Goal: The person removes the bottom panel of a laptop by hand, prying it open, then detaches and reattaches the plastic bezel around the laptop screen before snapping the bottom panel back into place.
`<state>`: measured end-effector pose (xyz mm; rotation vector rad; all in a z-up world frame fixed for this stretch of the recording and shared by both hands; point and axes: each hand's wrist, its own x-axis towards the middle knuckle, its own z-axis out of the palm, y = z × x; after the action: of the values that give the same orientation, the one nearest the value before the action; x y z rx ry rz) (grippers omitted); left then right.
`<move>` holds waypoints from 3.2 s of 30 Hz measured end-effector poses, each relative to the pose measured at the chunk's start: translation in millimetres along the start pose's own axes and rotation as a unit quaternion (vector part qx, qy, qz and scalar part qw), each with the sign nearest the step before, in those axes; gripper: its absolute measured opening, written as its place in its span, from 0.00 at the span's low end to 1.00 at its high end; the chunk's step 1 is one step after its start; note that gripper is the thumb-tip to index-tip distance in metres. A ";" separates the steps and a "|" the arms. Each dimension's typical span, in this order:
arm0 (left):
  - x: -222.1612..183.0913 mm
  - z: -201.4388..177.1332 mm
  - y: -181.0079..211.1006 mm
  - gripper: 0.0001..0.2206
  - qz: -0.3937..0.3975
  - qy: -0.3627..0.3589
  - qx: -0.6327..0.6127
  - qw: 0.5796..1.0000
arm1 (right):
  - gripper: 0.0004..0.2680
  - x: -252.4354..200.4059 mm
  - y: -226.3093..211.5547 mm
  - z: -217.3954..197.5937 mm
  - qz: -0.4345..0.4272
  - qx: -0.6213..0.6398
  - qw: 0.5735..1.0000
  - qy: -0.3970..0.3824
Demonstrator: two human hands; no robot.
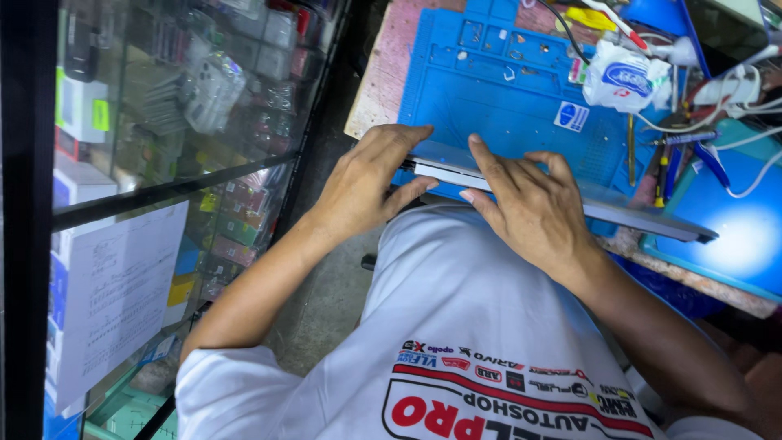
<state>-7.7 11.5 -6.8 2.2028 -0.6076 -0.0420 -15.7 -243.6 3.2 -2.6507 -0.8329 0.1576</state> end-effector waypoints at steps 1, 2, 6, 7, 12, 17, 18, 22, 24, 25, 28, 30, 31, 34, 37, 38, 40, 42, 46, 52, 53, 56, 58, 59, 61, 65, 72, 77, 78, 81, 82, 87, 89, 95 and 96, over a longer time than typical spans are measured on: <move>-1.8 -1.6 -2.6 0.21 0.021 0.024 -0.020 0.999 | 0.22 3.4 -2.4 1.7 -0.006 0.002 1.000 0.004; -3.9 -1.0 -4.8 0.21 0.020 0.026 -0.015 0.999 | 0.20 6.1 -6.3 4.5 -0.020 0.003 0.999 0.024; -14.3 7.0 -13.9 0.19 -0.016 0.002 -0.085 0.996 | 0.16 12.3 -16.2 11.7 -0.055 0.014 0.997 0.056; -16.7 8.3 -16.6 0.19 -0.016 -0.001 -0.097 0.995 | 0.16 13.3 -17.2 12.9 -0.059 0.016 0.997 0.054; -21.5 14.2 -26.1 0.16 -0.013 0.006 -0.116 0.993 | 0.13 12.6 -17.0 16.3 -0.048 0.010 0.998 0.043; -20.3 12.3 -23.8 0.14 -0.012 -0.002 -0.123 0.992 | 0.12 10.7 -17.2 19.9 -0.041 -0.012 0.998 0.040; -20.3 11.6 -21.7 0.14 -0.026 -0.005 -0.124 0.992 | 0.12 10.6 -17.4 20.1 -0.040 -0.023 0.998 0.040; -16.9 8.8 -17.9 0.13 -0.037 0.000 -0.170 0.985 | 0.12 12.6 -16.8 17.4 -0.047 -0.032 0.997 0.043; -16.5 6.7 -20.8 0.19 -0.009 0.022 -0.164 0.986 | 0.12 14.7 -15.6 14.4 -0.040 -0.013 0.998 0.039; -16.5 6.6 -24.2 0.24 0.019 0.043 -0.156 0.987 | 0.12 17.2 -13.9 13.0 -0.041 -0.014 0.998 0.039; -15.7 16.4 -37.6 0.23 -0.019 0.044 -0.156 0.987 | 0.12 26.1 -2.0 8.4 -0.042 0.017 0.999 0.029; -13.3 27.9 -47.8 0.21 -0.040 0.057 -0.180 0.981 | 0.13 33.2 8.6 7.4 -0.051 0.038 0.998 0.025; -10.7 33.8 -52.9 0.20 -0.061 0.067 -0.203 0.975 | 0.13 36.3 14.0 8.1 -0.053 0.037 0.998 0.024; -0.7 51.2 -67.1 0.21 -0.046 0.114 -0.208 0.970 | 0.12 43.4 34.3 12.3 -0.055 0.025 0.998 0.024; 15.6 65.9 -78.4 0.21 -0.032 0.159 -0.247 0.955 | 0.10 54.3 55.7 17.1 -0.048 0.008 0.998 0.028; 20.3 70.3 -79.8 0.21 -0.032 0.164 -0.248 0.954 | 0.09 59.1 63.4 16.6 -0.065 0.001 0.997 0.033; 26.4 75.6 -80.9 0.20 -0.025 0.191 -0.258 0.947 | 0.09 63.0 72.0 16.1 -0.086 -0.011 0.996 0.036; 23.4 79.3 -76.8 0.20 -0.019 0.205 -0.257 0.944 | 0.09 63.9 79.6 13.8 -0.073 0.021 0.997 0.025; 12.1 87.0 -52.4 0.22 0.006 0.219 -0.244 0.945 | 0.09 51.2 91.6 7.6 -0.116 0.032 0.992 0.031; 12.9 91.5 -16.8 0.28 0.028 0.257 -0.213 0.942 | 0.12 33.4 99.1 -2.9 -0.118 0.073 0.990 0.040; 14.8 91.6 -14.5 0.28 0.031 0.258 -0.214 0.942 | 0.13 31.8 98.8 -4.2 -0.112 0.083 0.989 0.040; 18.7 91.3 -8.7 0.30 0.052 0.270 -0.202 0.940 | 0.14 29.4 100.8 -9.8 -0.106 0.092 0.989 0.044; 22.7 91.1 -3.3 0.28 0.027 0.252 -0.208 0.945 | 0.14 30.1 103.1 -13.8 -0.108 0.091 0.989 0.047; 25.0 90.8 0.0 0.28 0.030 0.250 -0.207 0.945 | 0.14 31.1 103.9 -16.0 -0.104 0.107 0.988 0.048; 29.8 90.0 8.5 0.26 0.020 0.237 -0.234 0.943 | 0.15 32.1 103.7 -22.2 -0.099 0.123 0.986 0.053; 36.5 86.8 20.6 0.25 0.028 0.230 -0.227 0.946 | 0.15 31.8 99.9 -34.3 -0.112 0.173 0.978 0.041; 32.4 76.7 30.9 0.22 0.034 0.201 -0.192 0.960 | 0.13 20.0 95.6 -43.8 -0.112 0.165 0.980 0.030; 31.2 74.6 43.0 0.19 0.083 0.205 -0.205 0.953 | 0.14 10.2 82.5 -56.3 -0.136 0.145 0.979 0.042; 28.8 75.1 45.6 0.19 0.074 0.191 -0.195 0.959 | 0.14 7.4 78.9 -58.6 -0.155 0.133 0.978 0.050; 19.3 79.6 52.8 0.18 0.063 0.181 -0.166 0.967 | 0.12 -4.2 62.8 -60.8 -0.118 0.092 0.988 0.047; 15.8 82.1 53.3 0.18 0.054 0.188 -0.149 0.969 | 0.12 -9.6 55.0 -58.1 -0.117 0.094 0.987 0.052; 0.9 88.9 32.1 0.21 0.063 0.193 -0.148 0.968 | 0.11 -19.8 16.4 -27.4 -0.087 0.001 0.989 0.120; -2.5 91.6 16.8 0.23 0.080 0.192 -0.155 0.966 | 0.12 -17.4 5.7 -15.0 -0.082 -0.007 0.988 0.127; -21.9 98.9 -26.4 0.15 0.060 0.176 -0.200 0.962 | 0.16 -7.7 -0.8 7.2 -0.041 0.023 0.994 0.095; -24.1 97.6 -32.2 0.15 0.049 0.174 -0.215 0.960 | 0.16 -5.1 -0.7 9.4 -0.035 0.027 0.995 0.085</move>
<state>-38.1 -30.9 -98.5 1.7018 -0.4565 0.2389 -22.3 -243.2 -5.3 -2.5377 -0.8496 -0.0623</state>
